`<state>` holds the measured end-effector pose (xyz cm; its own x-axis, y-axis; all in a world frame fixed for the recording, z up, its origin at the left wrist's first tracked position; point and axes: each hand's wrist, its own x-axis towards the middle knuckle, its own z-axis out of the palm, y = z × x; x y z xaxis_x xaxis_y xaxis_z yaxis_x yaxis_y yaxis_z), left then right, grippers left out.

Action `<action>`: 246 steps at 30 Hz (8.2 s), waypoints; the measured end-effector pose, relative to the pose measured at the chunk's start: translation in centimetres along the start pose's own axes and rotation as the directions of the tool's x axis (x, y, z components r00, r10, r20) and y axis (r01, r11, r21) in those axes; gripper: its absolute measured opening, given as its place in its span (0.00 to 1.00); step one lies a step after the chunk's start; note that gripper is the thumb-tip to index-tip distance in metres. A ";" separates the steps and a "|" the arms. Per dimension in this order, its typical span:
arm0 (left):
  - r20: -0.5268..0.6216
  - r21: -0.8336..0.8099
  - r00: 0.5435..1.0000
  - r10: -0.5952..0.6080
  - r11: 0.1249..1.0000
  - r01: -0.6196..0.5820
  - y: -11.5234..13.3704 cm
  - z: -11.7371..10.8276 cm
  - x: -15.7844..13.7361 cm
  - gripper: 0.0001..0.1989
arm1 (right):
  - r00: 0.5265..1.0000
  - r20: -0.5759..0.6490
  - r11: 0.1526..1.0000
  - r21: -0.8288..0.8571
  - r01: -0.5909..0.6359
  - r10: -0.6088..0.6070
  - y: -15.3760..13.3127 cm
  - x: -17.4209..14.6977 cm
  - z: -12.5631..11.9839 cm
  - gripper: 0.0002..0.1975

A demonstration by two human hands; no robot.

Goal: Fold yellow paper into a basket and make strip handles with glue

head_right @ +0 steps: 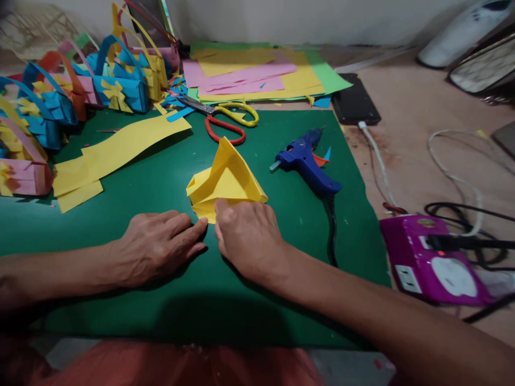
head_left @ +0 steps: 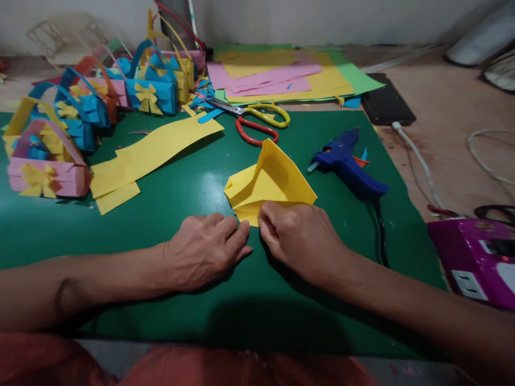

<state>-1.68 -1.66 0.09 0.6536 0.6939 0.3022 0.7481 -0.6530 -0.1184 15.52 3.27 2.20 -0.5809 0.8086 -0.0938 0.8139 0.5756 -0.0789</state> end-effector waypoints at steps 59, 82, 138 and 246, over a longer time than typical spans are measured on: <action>-0.001 -0.006 1.000 -0.019 1.000 0.019 0.3 -0.2 -0.5 0.17 | 0.995 0.091 0.977 0.206 -0.062 0.044 -0.7 1.1 -0.8 0.11; 0.026 -0.040 1.000 -0.007 0.999 0.008 -0.1 0.0 -0.2 0.13 | 0.875 -0.145 0.870 -0.264 0.416 -0.462 1.9 -3.0 1.1 0.20; -0.080 -0.022 0.995 0.068 0.997 -0.070 -0.6 0.5 -0.3 0.15 | 0.852 -0.052 0.820 -0.308 0.482 -0.521 4.0 -3.9 0.9 0.22; 0.095 -0.200 0.993 0.065 0.979 -0.045 -4.2 0.0 -0.7 0.15 | 0.862 -0.256 0.886 -0.287 0.365 -0.438 4.2 -4.8 0.6 0.19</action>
<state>-5.24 0.61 0.42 0.7091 0.6754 0.2024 0.6795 -0.7312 0.0595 21.72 1.78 1.67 -0.8548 0.4756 0.2078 0.5114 0.8401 0.1809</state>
